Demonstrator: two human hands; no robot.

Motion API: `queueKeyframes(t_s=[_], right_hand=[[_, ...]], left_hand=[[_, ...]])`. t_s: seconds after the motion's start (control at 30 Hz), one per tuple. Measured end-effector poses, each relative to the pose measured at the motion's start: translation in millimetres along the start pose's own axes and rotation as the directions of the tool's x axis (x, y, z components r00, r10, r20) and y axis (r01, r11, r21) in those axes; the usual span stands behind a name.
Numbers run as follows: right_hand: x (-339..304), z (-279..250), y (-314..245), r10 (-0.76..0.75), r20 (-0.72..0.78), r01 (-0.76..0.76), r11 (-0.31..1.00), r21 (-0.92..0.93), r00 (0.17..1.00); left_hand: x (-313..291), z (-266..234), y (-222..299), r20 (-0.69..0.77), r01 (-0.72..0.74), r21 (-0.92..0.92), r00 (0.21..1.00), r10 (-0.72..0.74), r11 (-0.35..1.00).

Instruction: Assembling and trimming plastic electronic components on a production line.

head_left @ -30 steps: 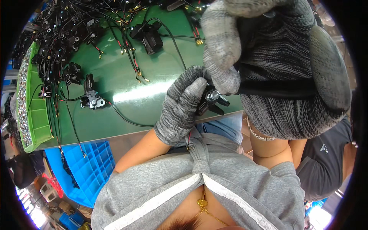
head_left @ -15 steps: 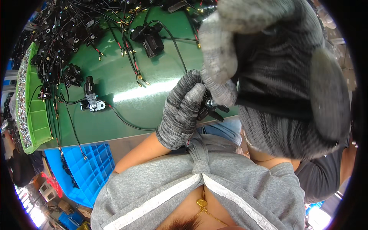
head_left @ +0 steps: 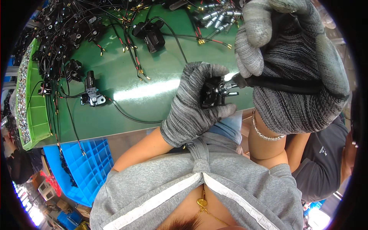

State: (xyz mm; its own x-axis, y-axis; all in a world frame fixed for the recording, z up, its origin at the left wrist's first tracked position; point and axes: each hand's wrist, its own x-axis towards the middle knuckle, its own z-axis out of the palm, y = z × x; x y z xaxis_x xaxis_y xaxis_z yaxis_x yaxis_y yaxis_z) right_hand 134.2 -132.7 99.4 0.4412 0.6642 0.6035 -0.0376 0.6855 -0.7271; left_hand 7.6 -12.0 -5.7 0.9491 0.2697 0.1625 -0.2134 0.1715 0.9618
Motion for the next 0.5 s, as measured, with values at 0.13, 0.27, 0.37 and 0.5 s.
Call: queueKeyframes(t_s=[0.13,0.27,0.37,0.5], right_hand=[[3.4,4.2,0.1,0.010,0.004,-0.010,1.000,0.014,1.000],[10.4,9.7,5.1,0.050,0.035,-0.051,0.998,0.039,0.998],[14.6,11.6,6.9,0.068,0.045,-0.070,0.996,0.048,0.997],[19.3,10.1,2.3,0.121,0.066,-0.123,0.992,0.020,0.990]], left_hand=[[2.3,-4.3,2.0,0.075,-0.096,0.284,0.994,0.077,0.954],[-3.0,1.5,-11.0,0.031,-0.336,0.224,0.941,0.338,0.915],[-1.7,-3.9,-3.9,0.055,-0.337,0.370,0.938,0.341,0.866],[-1.1,5.0,-1.3,0.033,0.099,-0.246,0.995,-0.094,0.964]])
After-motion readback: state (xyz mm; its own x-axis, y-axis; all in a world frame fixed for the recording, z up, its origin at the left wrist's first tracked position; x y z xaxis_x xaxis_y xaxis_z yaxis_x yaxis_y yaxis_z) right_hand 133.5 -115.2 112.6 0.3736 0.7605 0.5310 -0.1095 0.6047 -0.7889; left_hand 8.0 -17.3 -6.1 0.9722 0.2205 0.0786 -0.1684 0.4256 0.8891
